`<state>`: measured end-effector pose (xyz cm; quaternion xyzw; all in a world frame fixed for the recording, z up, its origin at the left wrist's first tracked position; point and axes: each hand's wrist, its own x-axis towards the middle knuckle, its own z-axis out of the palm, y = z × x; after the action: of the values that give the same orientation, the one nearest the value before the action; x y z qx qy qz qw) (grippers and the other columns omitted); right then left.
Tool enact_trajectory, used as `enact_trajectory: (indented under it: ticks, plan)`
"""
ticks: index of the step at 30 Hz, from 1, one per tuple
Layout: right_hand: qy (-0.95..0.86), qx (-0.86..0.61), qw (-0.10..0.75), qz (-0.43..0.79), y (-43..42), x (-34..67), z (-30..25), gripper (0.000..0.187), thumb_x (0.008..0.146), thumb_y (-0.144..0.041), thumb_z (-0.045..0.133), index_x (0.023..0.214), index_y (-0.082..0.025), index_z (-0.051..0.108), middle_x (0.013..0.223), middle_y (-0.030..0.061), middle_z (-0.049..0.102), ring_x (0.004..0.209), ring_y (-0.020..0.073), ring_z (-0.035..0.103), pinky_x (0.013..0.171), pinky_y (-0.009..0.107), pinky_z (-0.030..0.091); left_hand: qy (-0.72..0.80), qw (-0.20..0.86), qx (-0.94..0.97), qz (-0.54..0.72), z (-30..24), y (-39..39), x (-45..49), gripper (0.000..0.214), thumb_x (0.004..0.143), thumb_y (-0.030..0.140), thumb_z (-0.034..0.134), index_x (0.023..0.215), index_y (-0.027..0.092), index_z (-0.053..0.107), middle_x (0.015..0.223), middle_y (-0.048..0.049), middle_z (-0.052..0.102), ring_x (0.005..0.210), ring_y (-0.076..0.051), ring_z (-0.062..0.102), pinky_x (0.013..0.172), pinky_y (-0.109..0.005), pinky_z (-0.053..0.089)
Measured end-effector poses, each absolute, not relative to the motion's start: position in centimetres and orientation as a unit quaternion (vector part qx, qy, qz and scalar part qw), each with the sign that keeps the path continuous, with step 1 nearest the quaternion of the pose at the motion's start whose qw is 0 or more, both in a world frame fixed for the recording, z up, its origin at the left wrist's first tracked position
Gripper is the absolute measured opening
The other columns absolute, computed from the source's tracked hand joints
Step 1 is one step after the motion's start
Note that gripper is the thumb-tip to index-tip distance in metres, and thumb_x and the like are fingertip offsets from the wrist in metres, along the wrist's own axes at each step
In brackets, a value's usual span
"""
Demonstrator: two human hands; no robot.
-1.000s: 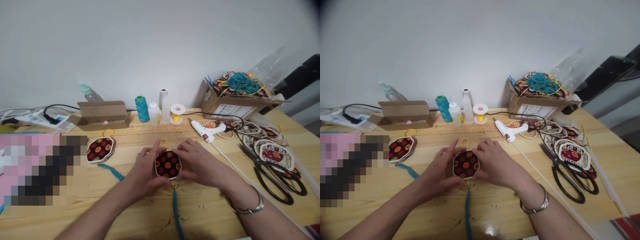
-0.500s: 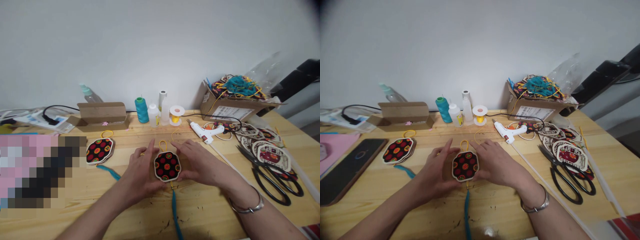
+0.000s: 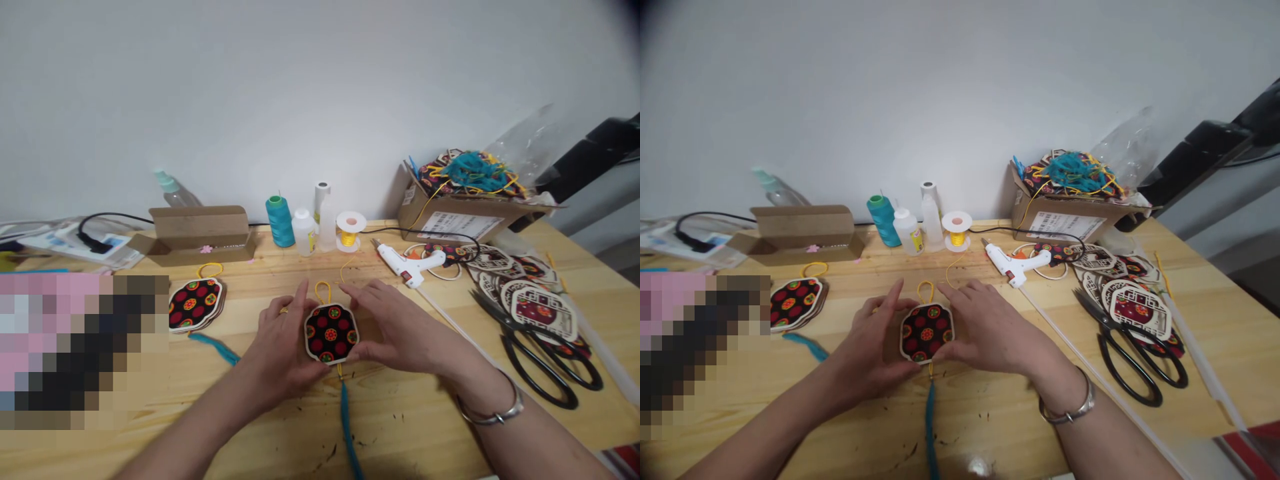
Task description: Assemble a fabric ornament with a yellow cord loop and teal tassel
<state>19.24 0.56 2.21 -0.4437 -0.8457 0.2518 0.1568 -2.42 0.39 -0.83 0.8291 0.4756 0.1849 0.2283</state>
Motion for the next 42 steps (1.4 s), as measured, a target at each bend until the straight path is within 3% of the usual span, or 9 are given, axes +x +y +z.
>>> enact_trajectory:
  ticks: [7, 10, 12, 15, 18, 24, 30, 37, 42]
  plan:
    - [-0.802, -0.491, 0.208, 0.267, 0.8, 19.4, 1.7, 0.057, 0.079, -0.043, 0.055, 0.129, -0.019, 0.04, 0.11, 0.0107, 0.057, 0.098, 0.0223, 0.051, 0.083, 0.039, 0.041, 0.475, 0.211, 0.829, 0.208, -0.9, 0.5, -2.7, 0.111, 0.061, 0.032, 0.07, 0.14, 0.023, -0.007, 0.118, -0.0096, 0.054, 0.109, -0.032, 0.04, 0.091, -0.049, 0.028]
    - [-0.753, -0.519, 0.248, 0.321, 1.1, 19.4, 1.4, 0.034, 0.088, -0.037, 0.041, 0.113, -0.019, 0.054, 0.092, 0.0065, 0.063, 0.082, 0.0176, 0.056, 0.073, 0.033, 0.044, 0.482, 0.187, 0.82, 0.244, -0.8, 0.5, -2.6, 0.111, 0.059, 0.033, 0.071, 0.14, 0.023, -0.004, 0.117, -0.0088, 0.054, 0.11, -0.032, 0.04, 0.093, -0.051, 0.026]
    - [-0.715, -0.517, 0.278, 0.38, 1.3, 19.2, 1.3, 0.032, 0.09, -0.033, 0.035, 0.102, -0.018, 0.061, 0.085, 0.0047, 0.065, 0.077, 0.0161, 0.057, 0.071, 0.032, 0.045, 0.481, 0.189, 0.809, 0.279, -0.6, 0.5, -2.6, 0.109, 0.059, 0.031, 0.072, 0.139, 0.024, -0.002, 0.116, -0.0082, 0.054, 0.11, -0.03, 0.041, 0.094, -0.05, 0.026]
    - [-0.648, -0.497, 0.308, 0.487, 1.5, 18.7, 1.1, 0.028, 0.087, -0.027, 0.039, 0.1, -0.018, 0.062, 0.086, 0.0041, 0.066, 0.078, 0.0158, 0.058, 0.07, 0.031, 0.046, 0.471, 0.28, 0.771, 0.325, -0.6, 0.2, -2.7, 0.104, 0.063, 0.028, 0.071, 0.139, 0.025, 0.0, 0.12, -0.0086, 0.05, 0.114, -0.027, 0.041, 0.098, -0.049, 0.025]
    - [-0.603, -0.466, 0.352, 0.543, 1.5, 18.1, 0.7, 0.029, 0.079, -0.025, 0.052, 0.106, -0.019, 0.059, 0.092, 0.0042, 0.065, 0.084, 0.0167, 0.058, 0.074, 0.032, 0.047, 0.439, 0.471, 0.671, 0.368, -0.8, 0.2, -2.8, 0.098, 0.065, 0.037, 0.07, 0.139, 0.026, 0.006, 0.124, -0.0109, 0.047, 0.115, -0.026, 0.043, 0.098, -0.048, 0.029]
    - [-0.592, -0.485, 0.454, 0.456, 1.2, 18.1, 0.3, 0.044, 0.067, -0.027, 0.066, 0.109, -0.022, 0.055, 0.095, 0.0041, 0.058, 0.079, 0.0146, 0.053, 0.07, 0.031, 0.045, 0.327, 0.731, 0.44, 0.406, -0.6, 0.8, -2.7, 0.094, 0.057, 0.044, 0.075, 0.134, 0.024, 0.025, 0.122, -0.0127, 0.052, 0.113, -0.026, 0.049, 0.096, -0.045, 0.035]
    - [-0.668, -0.437, 0.473, 0.374, 0.9, 18.5, 1.3, 0.036, 0.07, -0.028, 0.067, 0.105, -0.029, 0.06, 0.11, 0.0035, 0.057, 0.104, 0.0196, 0.047, 0.083, 0.036, 0.039, 0.263, 0.787, 0.433, 0.352, 0.4, 0.5, -2.4, 0.079, 0.054, 0.043, 0.077, 0.124, 0.03, 0.045, 0.116, -0.0074, 0.059, 0.11, -0.023, 0.052, 0.098, -0.042, 0.033]
    - [-0.663, -0.379, 0.48, 0.433, 0.7, 18.5, 1.3, 0.014, 0.07, -0.035, 0.067, 0.082, -0.027, 0.067, 0.084, 0.0022, 0.063, 0.092, 0.0197, 0.049, 0.088, 0.042, 0.036, 0.251, 0.797, 0.446, 0.322, 0.2, 0.2, -2.4, 0.084, 0.054, 0.043, 0.077, 0.129, 0.032, 0.04, 0.119, -0.0075, 0.057, 0.112, -0.025, 0.05, 0.099, -0.045, 0.03]
    - [-0.659, -0.389, 0.446, 0.464, 0.7, 18.7, 1.8, 0.019, 0.069, -0.041, 0.067, 0.071, -0.022, 0.065, 0.072, 0.0013, 0.054, 0.085, 0.0183, 0.048, 0.082, 0.039, 0.038, 0.247, 0.807, 0.461, 0.273, 0.7, 0.2, -2.6, 0.08, 0.055, 0.043, 0.077, 0.127, 0.034, 0.043, 0.12, -0.0059, 0.057, 0.118, -0.027, 0.045, 0.098, -0.045, 0.031]
